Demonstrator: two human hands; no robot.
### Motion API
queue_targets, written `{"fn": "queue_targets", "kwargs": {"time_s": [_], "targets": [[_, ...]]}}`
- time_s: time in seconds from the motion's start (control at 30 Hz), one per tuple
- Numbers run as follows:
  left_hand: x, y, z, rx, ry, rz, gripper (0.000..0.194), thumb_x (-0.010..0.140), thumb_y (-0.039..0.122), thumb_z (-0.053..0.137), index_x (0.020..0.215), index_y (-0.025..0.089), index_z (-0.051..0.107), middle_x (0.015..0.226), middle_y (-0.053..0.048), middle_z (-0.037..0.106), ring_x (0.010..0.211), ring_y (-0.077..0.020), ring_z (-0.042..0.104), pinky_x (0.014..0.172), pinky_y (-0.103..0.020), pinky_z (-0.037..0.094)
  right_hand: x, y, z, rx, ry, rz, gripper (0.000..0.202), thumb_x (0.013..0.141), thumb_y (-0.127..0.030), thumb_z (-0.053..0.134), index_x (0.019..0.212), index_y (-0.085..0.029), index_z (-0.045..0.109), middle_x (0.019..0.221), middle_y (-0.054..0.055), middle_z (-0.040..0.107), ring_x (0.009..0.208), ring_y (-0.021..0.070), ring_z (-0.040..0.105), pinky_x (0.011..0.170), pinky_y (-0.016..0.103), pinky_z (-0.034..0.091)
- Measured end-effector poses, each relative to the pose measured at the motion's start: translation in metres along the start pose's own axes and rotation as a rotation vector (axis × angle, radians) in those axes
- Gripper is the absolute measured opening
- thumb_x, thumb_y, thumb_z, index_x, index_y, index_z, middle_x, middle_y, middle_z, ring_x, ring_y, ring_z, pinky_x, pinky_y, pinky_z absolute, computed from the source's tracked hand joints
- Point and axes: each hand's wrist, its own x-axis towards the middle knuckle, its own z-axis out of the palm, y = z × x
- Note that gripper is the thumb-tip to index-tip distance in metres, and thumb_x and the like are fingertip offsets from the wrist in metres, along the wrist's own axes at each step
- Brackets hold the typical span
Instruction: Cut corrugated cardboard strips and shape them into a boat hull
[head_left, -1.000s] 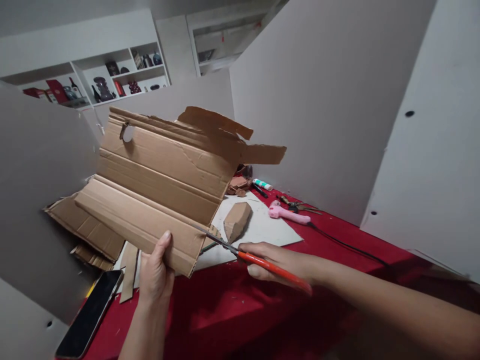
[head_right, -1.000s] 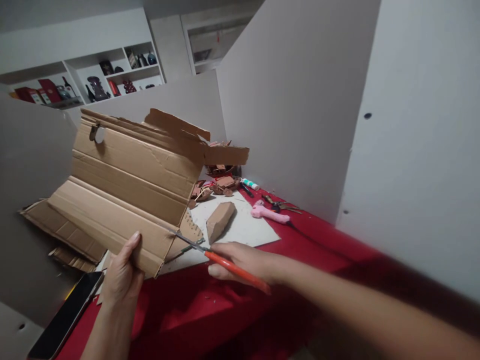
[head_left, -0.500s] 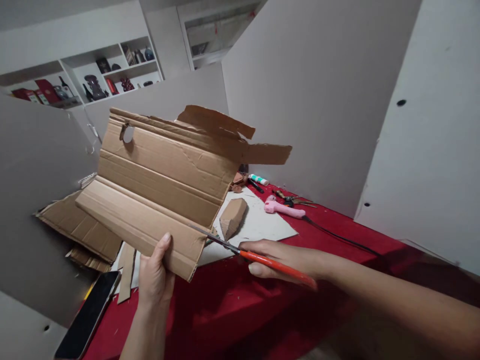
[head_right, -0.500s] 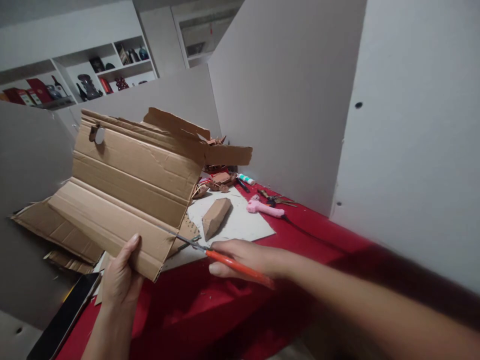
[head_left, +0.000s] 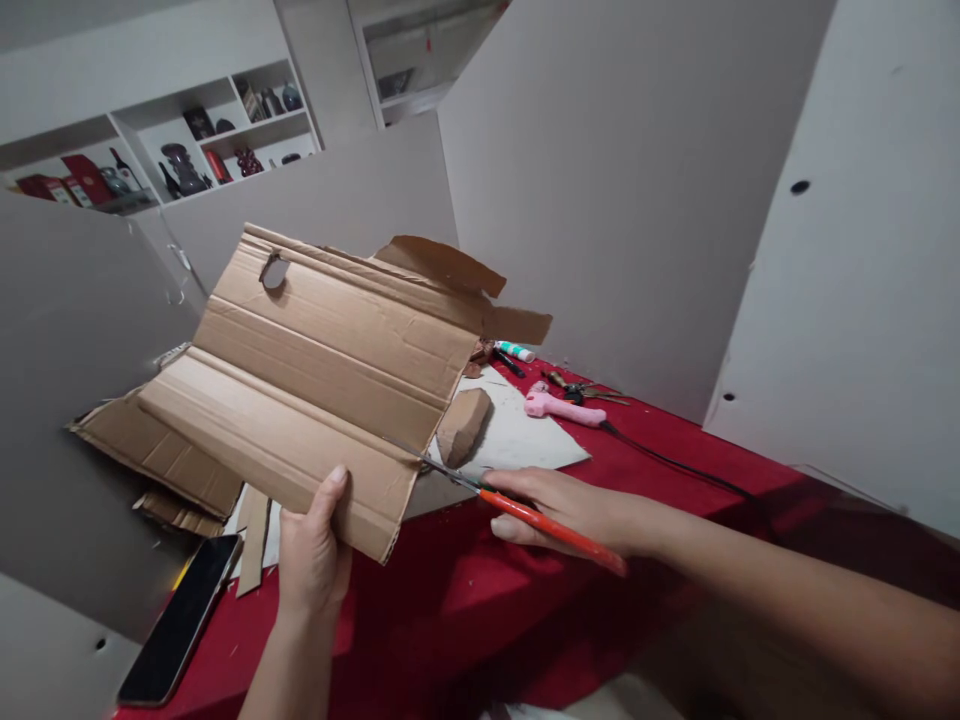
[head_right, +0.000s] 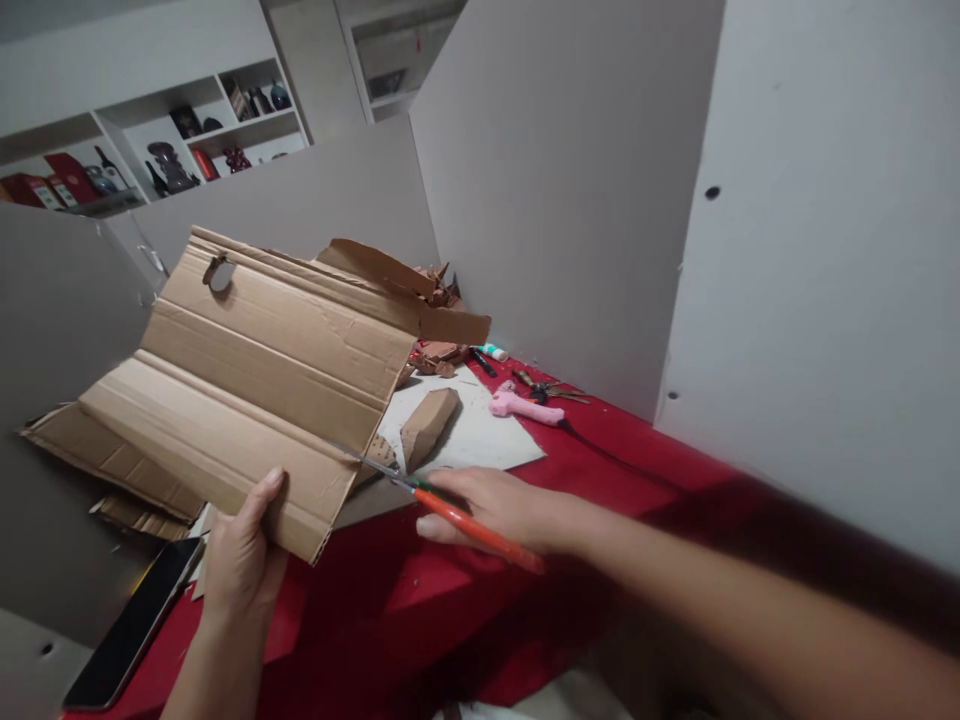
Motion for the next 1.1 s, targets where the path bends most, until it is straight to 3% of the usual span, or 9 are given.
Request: {"fn": "queue_targets", "kwargs": {"time_s": [0.37,0.57,0.77,0.93,1.1], "targets": [[-0.004,0.002,0.004,0.012,-0.05,-0.054,0.042,0.065,0.02,0.076,0.105,0.019,0.067,0.094,-0.004,0.073,0.089,-0.0192,0.067,0.082,-0.029,0.055,-0.008,0.002,0.001,0.197,0.001,0.051,0.037,0.086,-0.051,0.046,0.072,-0.017,0.044,0.068,-0.001,0.045,0.061,0.0111,0.041,0.055,0.022,0.036],[-0.006,0.002,0.005,0.021,-0.053,-0.041,0.042,0.064,0.021,0.078,0.104,0.018,0.068,0.093,-0.004,0.073,0.087,-0.0189,0.068,0.082,-0.029,0.055,-0.011,0.008,0.007,0.387,-0.016,0.03,0.041,0.084,-0.055,0.048,0.069,-0.017,0.041,0.063,-0.003,0.039,0.055,0.0086,0.035,0.05,0.021,0.032],[-0.007,0.001,0.003,0.024,-0.045,-0.061,0.044,0.063,0.021,0.078,0.106,0.017,0.067,0.095,-0.005,0.073,0.092,-0.0219,0.067,0.083,-0.032,0.055,-0.015,0.008,0.017,0.451,0.049,0.051,0.044,0.082,-0.058,0.05,0.066,-0.018,0.041,0.06,-0.004,0.037,0.054,0.0083,0.033,0.048,0.021,0.029],[-0.007,-0.004,-0.001,0.036,-0.032,-0.102,0.043,0.062,0.021,0.078,0.104,0.018,0.067,0.093,-0.005,0.073,0.09,-0.0211,0.068,0.085,-0.031,0.054,-0.017,0.005,0.018,0.43,0.028,0.081,0.045,0.081,-0.059,0.052,0.067,-0.017,0.042,0.061,-0.004,0.038,0.054,0.008,0.032,0.046,0.021,0.028],[-0.016,-0.008,-0.001,0.053,-0.067,-0.122,0.047,0.062,0.022,0.079,0.107,0.019,0.066,0.093,-0.004,0.073,0.088,-0.0199,0.068,0.081,-0.029,0.055,-0.016,-0.001,0.008,0.236,0.001,0.048,0.043,0.087,-0.057,0.043,0.074,-0.016,0.046,0.067,0.0,0.047,0.057,0.0104,0.041,0.053,0.024,0.035]]}}
